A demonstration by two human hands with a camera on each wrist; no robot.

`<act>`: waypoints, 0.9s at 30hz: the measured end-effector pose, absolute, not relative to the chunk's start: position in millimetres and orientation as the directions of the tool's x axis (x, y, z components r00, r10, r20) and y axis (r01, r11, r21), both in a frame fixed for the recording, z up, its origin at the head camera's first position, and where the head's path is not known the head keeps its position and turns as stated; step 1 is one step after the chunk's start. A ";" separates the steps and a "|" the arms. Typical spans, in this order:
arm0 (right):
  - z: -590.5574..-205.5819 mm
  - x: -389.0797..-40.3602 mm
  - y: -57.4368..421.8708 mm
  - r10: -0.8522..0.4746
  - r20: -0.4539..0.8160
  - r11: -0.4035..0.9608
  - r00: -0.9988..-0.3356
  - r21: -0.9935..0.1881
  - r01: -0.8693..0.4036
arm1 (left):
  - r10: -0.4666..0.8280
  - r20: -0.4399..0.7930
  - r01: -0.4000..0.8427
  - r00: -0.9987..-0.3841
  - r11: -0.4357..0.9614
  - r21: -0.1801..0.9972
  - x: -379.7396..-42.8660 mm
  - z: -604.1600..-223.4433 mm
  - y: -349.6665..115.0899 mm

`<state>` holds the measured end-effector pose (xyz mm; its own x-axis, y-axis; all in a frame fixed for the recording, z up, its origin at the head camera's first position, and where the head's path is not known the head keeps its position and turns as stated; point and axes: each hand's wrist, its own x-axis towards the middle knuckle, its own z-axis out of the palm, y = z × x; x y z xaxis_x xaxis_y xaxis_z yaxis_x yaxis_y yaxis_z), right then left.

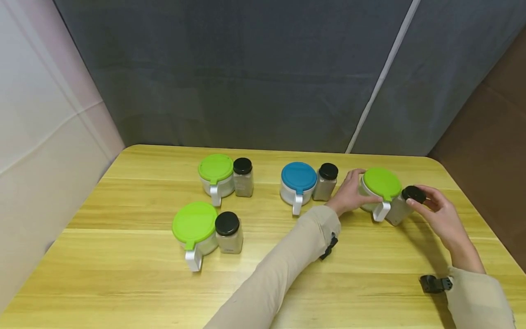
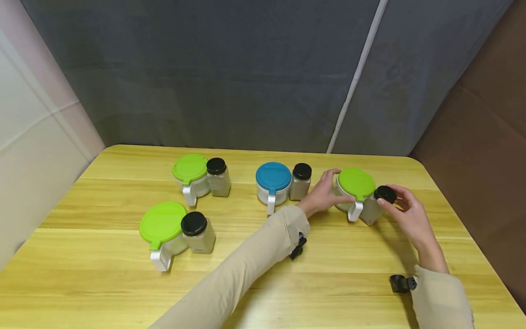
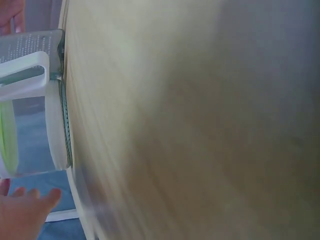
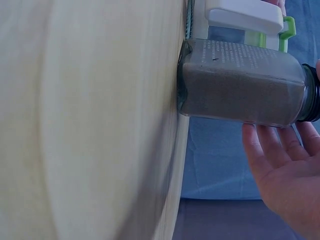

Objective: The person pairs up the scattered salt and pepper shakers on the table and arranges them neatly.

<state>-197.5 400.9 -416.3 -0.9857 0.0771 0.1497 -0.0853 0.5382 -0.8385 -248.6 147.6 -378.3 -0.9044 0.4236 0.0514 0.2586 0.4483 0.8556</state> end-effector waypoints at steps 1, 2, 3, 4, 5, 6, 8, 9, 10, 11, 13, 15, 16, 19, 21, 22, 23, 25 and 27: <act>-416.2 -197.3 401.0 0.076 0.151 0.537 -0.986 -0.839 -0.087 | 0.426 0.049 0.253 -0.903 0.437 0.863 -248.4 -378.5 147.7; -416.1 -197.1 401.0 0.075 0.152 0.535 -0.986 -0.840 -0.089 | 0.428 0.048 0.249 -0.902 0.427 0.869 -248.3 -378.9 147.9; -415.9 -197.0 401.0 0.072 0.154 0.532 -0.985 -0.842 -0.093 | 0.429 0.049 0.246 -0.902 0.417 0.875 -248.1 -379.4 148.2; -415.7 -196.7 401.1 0.070 0.155 0.529 -0.985 -0.843 -0.095 | 0.429 0.052 0.246 -0.902 0.411 0.878 -247.9 -379.7 148.5; -415.4 -196.5 401.1 0.067 0.156 0.525 -0.986 -0.846 -0.098 | 0.429 0.057 0.251 -0.902 0.413 0.876 -247.5 -380.0 148.7; -415.2 -196.3 401.2 0.065 0.157 0.522 -0.985 -0.847 -0.100 | 0.426 0.062 0.260 -0.902 0.425 0.867 -247.2 -380.0 149.1; -414.7 -195.8 401.3 0.062 0.157 0.520 -0.986 -0.848 -0.103 | 0.417 0.066 0.272 -0.906 0.459 0.846 -246.5 -380.0 150.1; -414.6 -195.7 401.4 0.059 0.156 0.518 -0.986 -0.849 -0.104 | 0.413 0.067 0.279 -0.908 0.480 0.832 -246.0 -379.9 150.6; -414.5 -195.5 401.5 0.057 0.155 0.516 -0.986 -0.850 -0.104 | 0.411 0.068 0.286 -0.909 0.497 0.819 -245.5 -379.6 151.0; -414.5 -195.4 401.7 0.056 0.155 0.516 -0.986 -0.850 -0.105 | 0.409 0.068 0.291 -0.910 0.513 0.808 -244.8 -379.4 151.4; -414.5 -195.3 402.0 0.055 0.154 0.517 -0.987 -0.850 -0.104 | 0.405 0.069 0.295 -0.912 0.530 0.795 -243.5 -379.1 152.2; -414.6 -195.2 402.3 0.053 0.155 0.519 -0.986 -0.848 -0.106 | 0.402 0.080 0.306 -0.912 0.540 0.784 -242.2 -378.6 152.5; -414.7 -195.3 402.4 0.053 0.157 0.521 -0.986 -0.847 -0.106 | 0.400 0.087 0.312 -0.912 0.542 0.780 -241.7 -378.5 152.6; -414.9 -195.2 402.6 0.053 0.156 0.532 -0.986 -0.840 -0.104 | 0.393 0.099 0.321 -0.914 0.553 0.769 -241.0 -378.6 153.3; -414.9 -195.0 402.6 0.053 0.155 0.536 -0.987 -0.838 -0.103 | 0.395 0.096 0.318 -0.914 0.549 0.773 -240.4 -378.7 153.6; -414.9 -194.8 402.5 0.053 0.156 0.541 -0.986 -0.835 -0.103 | 0.395 0.095 0.316 -0.914 0.544 0.777 -240.2 -378.9 153.8; -414.9 -194.7 402.4 0.052 0.156 0.540 -0.986 -0.835 -0.103 | 0.395 0.093 0.313 -0.914 0.540 0.781 -239.9 -379.1 153.9; -414.7 -194.4 402.2 0.051 0.158 0.540 -0.986 -0.835 -0.106 | 0.392 0.096 0.310 -0.915 0.531 0.789 -239.3 -379.4 154.0; -414.5 -194.1 402.1 0.050 0.160 0.537 -0.986 -0.836 -0.109 | 0.384 0.100 0.307 -0.918 0.528 0.792 -238.6 -379.4 153.8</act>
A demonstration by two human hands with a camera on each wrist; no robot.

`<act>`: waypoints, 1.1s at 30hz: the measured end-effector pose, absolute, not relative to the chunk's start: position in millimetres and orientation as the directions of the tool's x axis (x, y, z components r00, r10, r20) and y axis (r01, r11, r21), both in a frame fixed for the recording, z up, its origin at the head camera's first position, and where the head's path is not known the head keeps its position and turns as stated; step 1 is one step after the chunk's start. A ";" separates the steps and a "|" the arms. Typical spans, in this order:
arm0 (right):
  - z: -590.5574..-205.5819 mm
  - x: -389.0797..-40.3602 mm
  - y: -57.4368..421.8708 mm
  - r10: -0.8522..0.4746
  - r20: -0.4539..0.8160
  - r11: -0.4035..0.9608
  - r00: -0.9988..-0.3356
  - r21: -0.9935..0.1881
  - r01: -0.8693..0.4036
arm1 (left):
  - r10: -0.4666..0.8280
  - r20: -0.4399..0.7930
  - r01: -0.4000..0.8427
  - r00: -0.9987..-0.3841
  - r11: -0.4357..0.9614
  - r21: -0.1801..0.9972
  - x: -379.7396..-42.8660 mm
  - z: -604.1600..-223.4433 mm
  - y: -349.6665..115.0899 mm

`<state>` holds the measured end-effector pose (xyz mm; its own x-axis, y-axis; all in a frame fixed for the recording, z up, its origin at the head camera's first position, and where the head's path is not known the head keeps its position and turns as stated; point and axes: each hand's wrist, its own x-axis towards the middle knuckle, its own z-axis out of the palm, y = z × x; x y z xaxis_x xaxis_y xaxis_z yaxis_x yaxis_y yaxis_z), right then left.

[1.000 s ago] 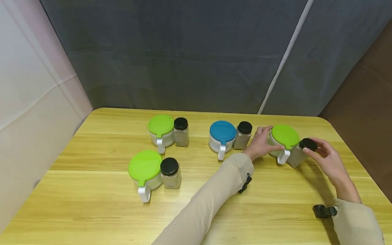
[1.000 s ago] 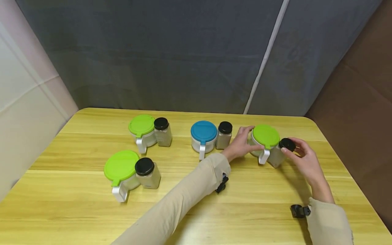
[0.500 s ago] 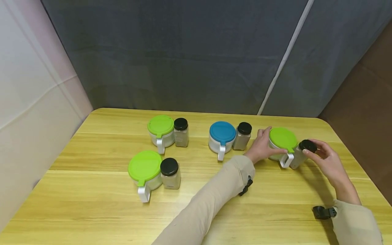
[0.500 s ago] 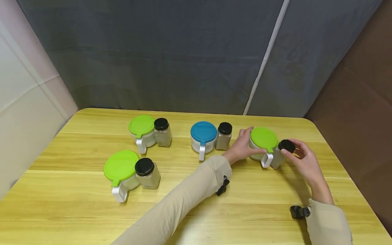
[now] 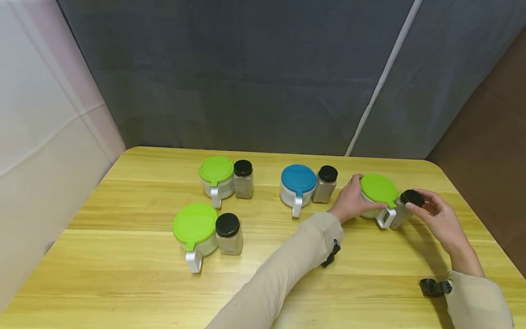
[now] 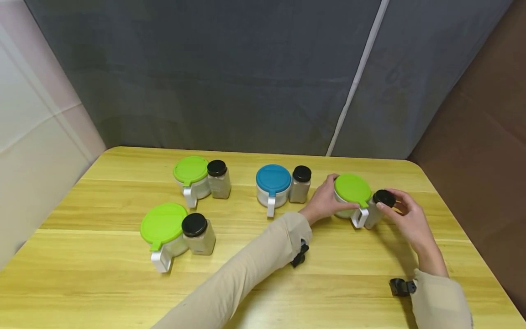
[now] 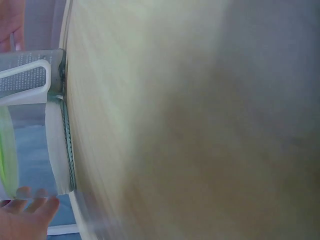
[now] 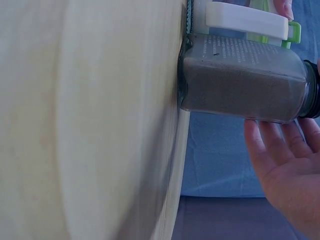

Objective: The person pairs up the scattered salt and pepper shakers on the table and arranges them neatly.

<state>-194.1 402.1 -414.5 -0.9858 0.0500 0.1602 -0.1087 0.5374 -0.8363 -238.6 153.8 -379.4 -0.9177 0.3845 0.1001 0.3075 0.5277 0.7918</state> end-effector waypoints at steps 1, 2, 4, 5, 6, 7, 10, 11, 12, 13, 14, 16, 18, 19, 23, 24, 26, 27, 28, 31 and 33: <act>-414.4 -193.9 402.2 0.050 0.162 0.538 -0.986 -0.836 -0.110 | 0.379 0.104 0.309 -0.919 0.532 0.789 -238.4 -379.5 154.0; -414.4 -193.9 402.2 0.048 0.163 0.536 -0.985 -0.836 -0.113 | 0.375 0.109 0.313 -0.921 0.540 0.781 -238.1 -379.2 153.9; -414.4 -193.6 402.5 0.046 0.165 0.537 -0.985 -0.836 -0.115 | 0.368 0.117 0.320 -0.922 0.560 0.764 -237.3 -378.7 154.1; -414.5 -193.5 402.6 0.044 0.166 0.536 -0.985 -0.836 -0.117 | 0.367 0.122 0.327 -0.922 0.571 0.753 -237.1 -378.6 154.3; -414.5 -193.3 402.7 0.042 0.168 0.536 -0.985 -0.836 -0.120 | 0.367 0.127 0.335 -0.921 0.585 0.739 -236.9 -378.6 154.7; -414.5 -193.1 402.8 0.041 0.169 0.535 -0.985 -0.836 -0.122 | 0.367 0.131 0.341 -0.921 0.596 0.727 -236.5 -378.4 154.9; -414.3 -192.3 402.8 0.036 0.173 0.534 -0.984 -0.836 -0.127 | 0.362 0.139 0.348 -0.922 0.613 0.710 -235.9 -378.8 155.5; -414.1 -192.0 402.7 0.035 0.174 0.536 -0.984 -0.834 -0.128 | 0.361 0.142 0.349 -0.922 0.614 0.708 -235.7 -379.1 155.7; -414.0 -191.8 402.6 0.034 0.176 0.538 -0.984 -0.833 -0.130 | 0.357 0.141 0.347 -0.923 0.617 0.707 -235.4 -379.2 155.7; -414.1 -191.6 402.6 0.033 0.178 0.541 -0.984 -0.831 -0.132 | 0.353 0.142 0.345 -0.925 0.618 0.707 -235.0 -379.4 155.4; -414.2 -191.5 402.6 0.033 0.181 0.546 -0.983 -0.827 -0.134 | 0.351 0.142 0.343 -0.926 0.620 0.706 -234.6 -379.5 155.2; -414.3 -191.3 402.4 0.032 0.188 0.552 -0.982 -0.822 -0.139 | 0.347 0.143 0.342 -0.927 0.625 0.702 -233.9 -379.6 154.6; -414.7 -191.2 402.7 0.033 0.197 0.556 -0.980 -0.818 -0.146 | 0.346 0.146 0.343 -0.927 0.622 0.703 -233.3 -379.9 153.9; -415.0 -191.1 402.9 0.033 0.201 0.556 -0.979 -0.818 -0.149 | 0.346 0.149 0.345 -0.926 0.618 0.706 -233.1 -380.2 153.4; -415.9 -190.3 404.8 0.037 0.214 0.563 -0.976 -0.811 -0.156 | 0.349 0.166 0.356 -0.922 0.599 0.717 -232.3 -381.7 152.1; -416.1 -190.1 405.5 0.037 0.216 0.564 -0.976 -0.811 -0.158 | 0.351 0.170 0.361 -0.921 0.598 0.716 -232.1 -382.0 151.8; -416.3 -189.5 407.2 0.039 0.214 0.565 -0.976 -0.811 -0.155 | 0.360 0.178 0.372 -0.916 0.592 0.715 -231.4 -381.9 151.3; -416.5 -189.2 408.0 0.043 0.212 0.569 -0.976 -0.808 -0.151 | 0.366 0.180 0.376 -0.913 0.588 0.716 -230.9 -381.8 151.1; -416.7 -188.8 409.0 0.045 0.209 0.574 -0.977 -0.806 -0.146 | 0.371 0.182 0.381 -0.911 0.583 0.717 -230.4 -381.4 150.9; -417.9 -187.3 412.6 0.058 0.199 0.587 -0.978 -0.800 -0.128 | 0.389 0.187 0.394 -0.902 0.564 0.726 -228.0 -379.6 150.5; -419.4 -186.4 415.8 0.067 0.196 0.601 -0.978 -0.791 -0.117 | 0.399 0.187 0.399 -0.898 0.554 0.731 -225.9 -378.4 150.4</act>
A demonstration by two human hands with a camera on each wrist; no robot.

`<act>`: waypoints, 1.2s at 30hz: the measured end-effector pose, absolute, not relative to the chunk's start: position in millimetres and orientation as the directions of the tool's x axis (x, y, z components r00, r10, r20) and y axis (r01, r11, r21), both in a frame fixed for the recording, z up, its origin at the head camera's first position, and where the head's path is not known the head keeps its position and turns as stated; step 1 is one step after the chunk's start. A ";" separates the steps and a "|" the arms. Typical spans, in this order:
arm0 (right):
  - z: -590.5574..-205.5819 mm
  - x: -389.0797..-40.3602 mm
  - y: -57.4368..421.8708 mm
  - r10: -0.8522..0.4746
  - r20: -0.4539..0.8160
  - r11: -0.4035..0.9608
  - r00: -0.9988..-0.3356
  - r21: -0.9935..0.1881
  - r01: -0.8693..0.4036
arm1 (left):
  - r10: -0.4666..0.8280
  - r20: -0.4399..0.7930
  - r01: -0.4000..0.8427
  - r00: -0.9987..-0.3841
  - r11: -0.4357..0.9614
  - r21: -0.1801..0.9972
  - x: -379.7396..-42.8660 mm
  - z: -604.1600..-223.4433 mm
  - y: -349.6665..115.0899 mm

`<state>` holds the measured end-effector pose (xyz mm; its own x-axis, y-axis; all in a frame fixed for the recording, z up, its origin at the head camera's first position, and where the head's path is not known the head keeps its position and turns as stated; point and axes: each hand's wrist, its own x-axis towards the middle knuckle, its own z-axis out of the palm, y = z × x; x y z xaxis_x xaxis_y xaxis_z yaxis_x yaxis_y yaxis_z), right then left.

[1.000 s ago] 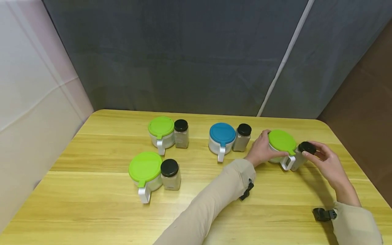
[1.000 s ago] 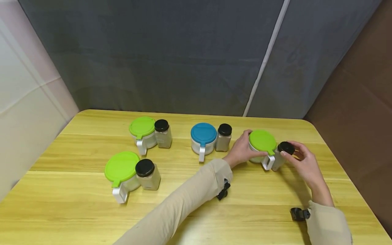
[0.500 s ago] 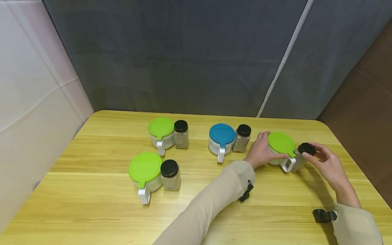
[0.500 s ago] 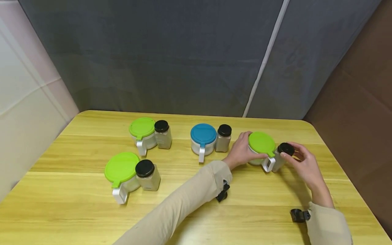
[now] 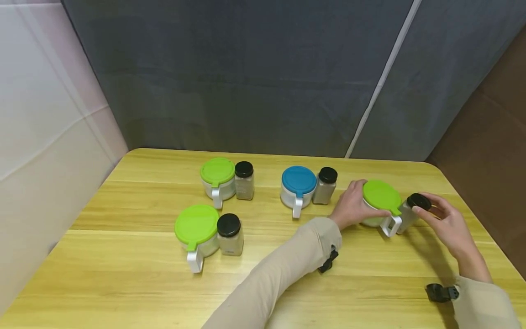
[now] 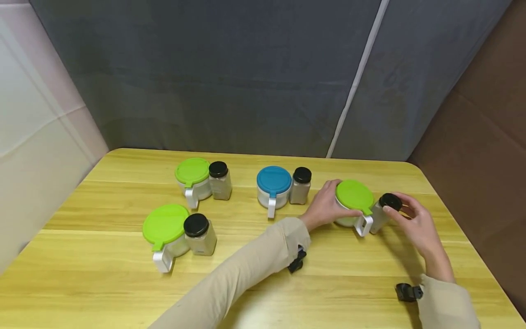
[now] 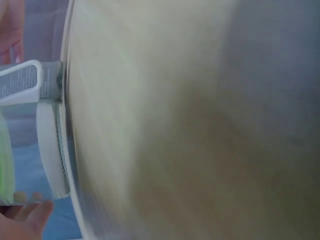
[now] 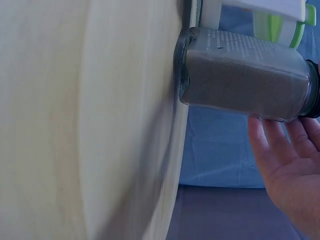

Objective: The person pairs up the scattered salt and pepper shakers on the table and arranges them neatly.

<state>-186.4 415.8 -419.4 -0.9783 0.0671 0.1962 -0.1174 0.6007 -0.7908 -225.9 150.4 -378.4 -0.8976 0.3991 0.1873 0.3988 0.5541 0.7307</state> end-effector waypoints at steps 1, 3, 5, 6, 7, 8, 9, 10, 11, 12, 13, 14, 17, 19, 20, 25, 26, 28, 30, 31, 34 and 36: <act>-420.2 -186.3 417.5 0.068 0.195 0.603 -0.978 -0.789 -0.115 | 0.405 0.190 0.405 -0.894 0.552 0.729 -224.8 -377.6 150.0; -421.8 -186.2 420.9 0.072 0.194 0.608 -0.978 -0.786 -0.111 | 0.416 0.193 0.415 -0.889 0.551 0.724 -222.7 -376.7 149.3; -423.0 -186.4 424.3 0.072 0.193 0.612 -0.979 -0.783 -0.109 | 0.426 0.196 0.424 -0.883 0.549 0.720 -220.4 -375.7 148.4; -423.2 -186.4 425.7 0.071 0.193 0.615 -0.979 -0.781 -0.110 | 0.431 0.198 0.430 -0.880 0.547 0.718 -219.4 -375.4 147.9; -422.9 -186.2 426.7 0.071 0.190 0.616 -0.979 -0.781 -0.107 | 0.436 0.203 0.438 -0.877 0.547 0.714 -218.7 -375.3 147.4; -422.5 -186.0 427.7 0.070 0.189 0.615 -0.979 -0.781 -0.107 | 0.440 0.206 0.443 -0.874 0.547 0.710 -217.9 -375.1 146.8; -421.5 -185.3 427.9 0.068 0.188 0.614 -0.980 -0.782 -0.108 | 0.445 0.207 0.447 -0.871 0.547 0.708 -217.1 -375.1 146.3; -420.1 -184.5 427.9 0.067 0.185 0.615 -0.980 -0.782 -0.106 | 0.450 0.209 0.452 -0.868 0.544 0.707 -216.1 -374.6 145.4; -417.3 -183.3 427.6 0.060 0.175 0.610 -0.983 -0.786 -0.103 | 0.455 0.208 0.455 -0.866 0.545 0.705 -215.3 -374.3 144.5; -415.2 -181.7 426.4 0.061 0.177 0.611 -0.982 -0.785 -0.103 | 0.460 0.206 0.457 -0.864 0.542 0.706 -214.4 -373.8 143.4; -412.0 -179.6 424.3 0.065 0.171 0.609 -0.983 -0.788 -0.097 | 0.465 0.202 0.458 -0.862 0.542 0.705 -213.4 -373.4 142.2; -407.5 -176.9 421.4 0.061 0.167 0.611 -0.984 -0.786 -0.096 | 0.471 0.197 0.457 -0.860 0.538 0.709 -212.3 -372.6 140.8; -391.1 -166.2 409.1 0.050 0.158 0.622 -0.986 -0.778 -0.093 | 0.488 0.181 0.452 -0.854 0.524 0.722 -208.3 -370.2 136.3; -379.4 -158.2 398.1 0.055 0.162 0.618 -0.985 -0.781 -0.094 | 0.502 0.175 0.456 -0.847 0.516 0.725 -205.1 -368.6 133.1; -373.3 -154.3 393.4 0.044 0.163 0.622 -0.986 -0.777 -0.101 | 0.511 0.174 0.461 -0.842 0.514 0.723 -203.2 -367.4 131.5; -354.9 -141.0 376.3 0.034 0.170 0.640 -0.985 -0.761 -0.109 | 0.551 0.169 0.486 -0.817 0.502 0.715 -193.4 -363.0 123.1; -353.7 -139.8 375.3 0.036 0.168 0.644 -0.985 -0.758 -0.106 | 0.557 0.171 0.490 -0.813 0.496 0.716 -191.6 -362.3 121.4; -354.1 -138.8 375.6 0.024 0.175 0.646 -0.984 -0.754 -0.118 | 0.569 0.173 0.498 -0.804 0.486 0.718 -188.0 -361.3 117.8; -356.5 -138.8 378.2 0.000 0.184 0.644 -0.983 -0.752 -0.140 | 0.580 0.176 0.507 -0.795 0.479 0.716 -184.8 -360.7 114.3; -358.2 -139.2 379.9 -0.009 0.188 0.643 -0.982 -0.751 -0.150 | 0.586 0.179 0.514 -0.790 0.476 0.713 -183.0 -360.2 112.4; -364.5 -141.2 383.6 -0.004 0.198 0.637 -0.980 -0.755 -0.156 | 0.605 0.182 0.533 -0.775 0.471 0.703 -177.6 -360.1 106.4; -364.3 -139.7 381.8 -0.007 0.210 0.646 -0.978 -0.745 -0.165 | 0.617 0.183 0.543 -0.766 0.467 0.698 -173.7 -359.9 101.9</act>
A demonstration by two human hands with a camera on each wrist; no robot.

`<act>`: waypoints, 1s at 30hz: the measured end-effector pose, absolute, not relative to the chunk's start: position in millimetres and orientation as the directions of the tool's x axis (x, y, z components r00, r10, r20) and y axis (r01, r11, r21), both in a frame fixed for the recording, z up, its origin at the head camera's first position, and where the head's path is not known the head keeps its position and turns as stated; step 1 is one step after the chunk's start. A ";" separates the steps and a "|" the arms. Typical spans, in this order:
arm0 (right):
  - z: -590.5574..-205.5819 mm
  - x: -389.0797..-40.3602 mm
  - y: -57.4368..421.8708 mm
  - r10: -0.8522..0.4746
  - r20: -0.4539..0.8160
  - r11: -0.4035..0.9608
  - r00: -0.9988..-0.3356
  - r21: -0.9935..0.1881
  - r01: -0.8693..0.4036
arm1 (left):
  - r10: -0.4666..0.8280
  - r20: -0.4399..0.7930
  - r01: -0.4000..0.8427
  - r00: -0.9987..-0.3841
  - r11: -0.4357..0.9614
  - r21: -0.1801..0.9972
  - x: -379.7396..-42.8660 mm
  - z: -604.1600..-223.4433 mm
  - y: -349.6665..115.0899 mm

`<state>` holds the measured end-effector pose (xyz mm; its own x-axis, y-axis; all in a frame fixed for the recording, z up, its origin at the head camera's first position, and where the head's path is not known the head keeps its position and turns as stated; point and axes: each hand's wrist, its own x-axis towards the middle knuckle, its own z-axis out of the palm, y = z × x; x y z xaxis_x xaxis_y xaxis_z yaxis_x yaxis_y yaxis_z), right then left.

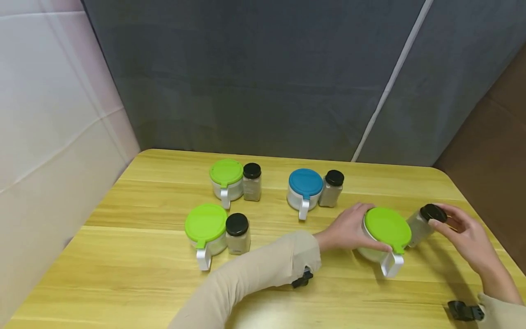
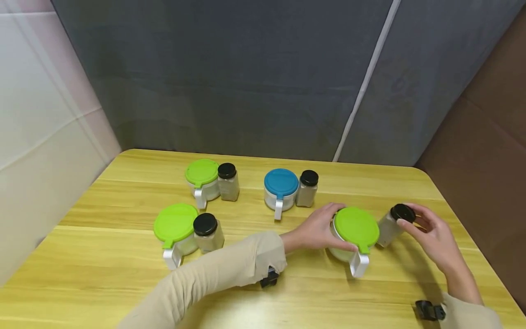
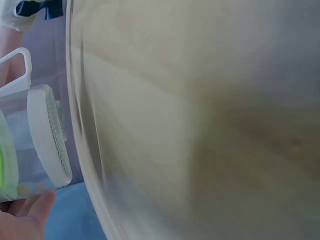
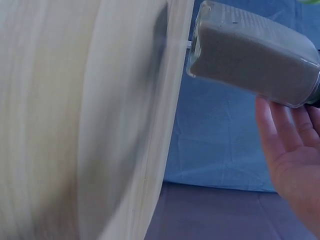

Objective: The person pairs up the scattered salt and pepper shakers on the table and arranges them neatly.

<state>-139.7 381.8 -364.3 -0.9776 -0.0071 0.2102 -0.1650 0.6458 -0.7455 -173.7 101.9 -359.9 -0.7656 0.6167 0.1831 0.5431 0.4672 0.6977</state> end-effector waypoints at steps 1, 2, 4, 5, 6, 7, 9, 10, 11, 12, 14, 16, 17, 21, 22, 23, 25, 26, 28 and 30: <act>-363.5 -138.6 380.1 -0.009 0.218 0.645 -0.976 -0.745 -0.173 | 0.622 0.184 0.549 -0.761 0.467 0.693 -171.6 -360.0 99.8; -361.8 -137.0 377.5 -0.013 0.228 0.640 -0.974 -0.746 -0.183 | 0.627 0.183 0.552 -0.757 0.464 0.693 -169.7 -360.3 97.7; -356.8 -133.3 372.9 -0.039 0.234 0.646 -0.972 -0.736 -0.203 | 0.637 0.184 0.557 -0.749 0.455 0.695 -166.1 -360.4 93.6; -357.2 -132.7 373.2 -0.047 0.237 0.645 -0.970 -0.735 -0.211 | 0.641 0.181 0.558 -0.746 0.453 0.695 -164.5 -360.7 91.5; -365.0 -135.8 380.1 -0.054 0.250 0.645 -0.967 -0.731 -0.225 | 0.645 0.178 0.560 -0.743 0.453 0.693 -163.0 -361.0 89.5; -375.0 -140.5 389.3 -0.055 0.255 0.644 -0.965 -0.730 -0.230 | 0.650 0.174 0.560 -0.740 0.451 0.695 -161.2 -360.9 87.7; -374.0 -138.5 387.7 -0.069 0.262 0.642 -0.963 -0.727 -0.244 | 0.659 0.166 0.561 -0.733 0.448 0.696 -157.7 -360.5 83.2; -373.7 -137.7 387.2 -0.074 0.266 0.639 -0.961 -0.727 -0.251 | 0.663 0.163 0.561 -0.731 0.447 0.697 -155.9 -360.1 80.9; -372.8 -136.5 386.0 -0.083 0.273 0.633 -0.959 -0.729 -0.262 | 0.665 0.162 0.561 -0.729 0.445 0.698 -154.2 -359.6 78.5; -370.4 -134.2 382.5 -0.087 0.281 0.626 -0.956 -0.731 -0.271 | 0.667 0.162 0.562 -0.727 0.442 0.700 -152.5 -359.0 76.0; -349.8 -122.3 362.5 -0.111 0.278 0.609 -0.954 -0.740 -0.286 | 0.670 0.167 0.563 -0.723 0.431 0.705 -149.8 -357.9 70.7; -350.4 -121.5 362.8 -0.127 0.279 0.605 -0.952 -0.739 -0.297 | 0.672 0.173 0.564 -0.720 0.422 0.709 -147.6 -357.4 65.6; -350.8 -121.1 363.1 -0.140 0.279 0.601 -0.950 -0.739 -0.306 | 0.674 0.173 0.565 -0.718 0.419 0.711 -146.6 -357.2 63.0; -359.5 -124.1 370.1 -0.185 0.280 0.577 -0.942 -0.745 -0.335 | 0.681 0.165 0.556 -0.713 0.406 0.725 -142.6 -357.5 52.0; -360.5 -124.2 370.6 -0.199 0.280 0.573 -0.939 -0.744 -0.343 | 0.684 0.163 0.554 -0.711 0.403 0.728 -141.5 -357.7 49.2; -362.2 -124.6 371.3 -0.212 0.284 0.551 -0.935 -0.755 -0.354 | 0.686 0.163 0.553 -0.709 0.398 0.732 -140.3 -357.9 46.2; -361.3 -123.2 368.1 -0.236 0.289 0.530 -0.928 -0.762 -0.373 | 0.693 0.165 0.556 -0.702 0.388 0.735 -137.9 -358.2 40.3; -358.7 -121.3 364.6 -0.252 0.289 0.523 -0.924 -0.762 -0.381 | 0.698 0.164 0.558 -0.697 0.384 0.736 -136.5 -358.3 37.3; -353.0 -117.0 356.1 -0.279 0.288 0.491 -0.916 -0.777 -0.394 | 0.708 0.158 0.560 -0.688 0.380 0.736 -133.4 -358.4 31.5; -347.5 -113.4 347.9 -0.307 0.286 0.461 -0.908 -0.790 -0.405 | 0.719 0.150 0.563 -0.679 0.379 0.734 -130.2 -358.3 25.9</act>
<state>-113.4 347.9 -347.5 -0.9077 -0.3069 0.2862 -0.4049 0.4612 -0.7896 -130.2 25.9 -358.3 -0.6786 0.7191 0.1496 0.5632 0.3788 0.7344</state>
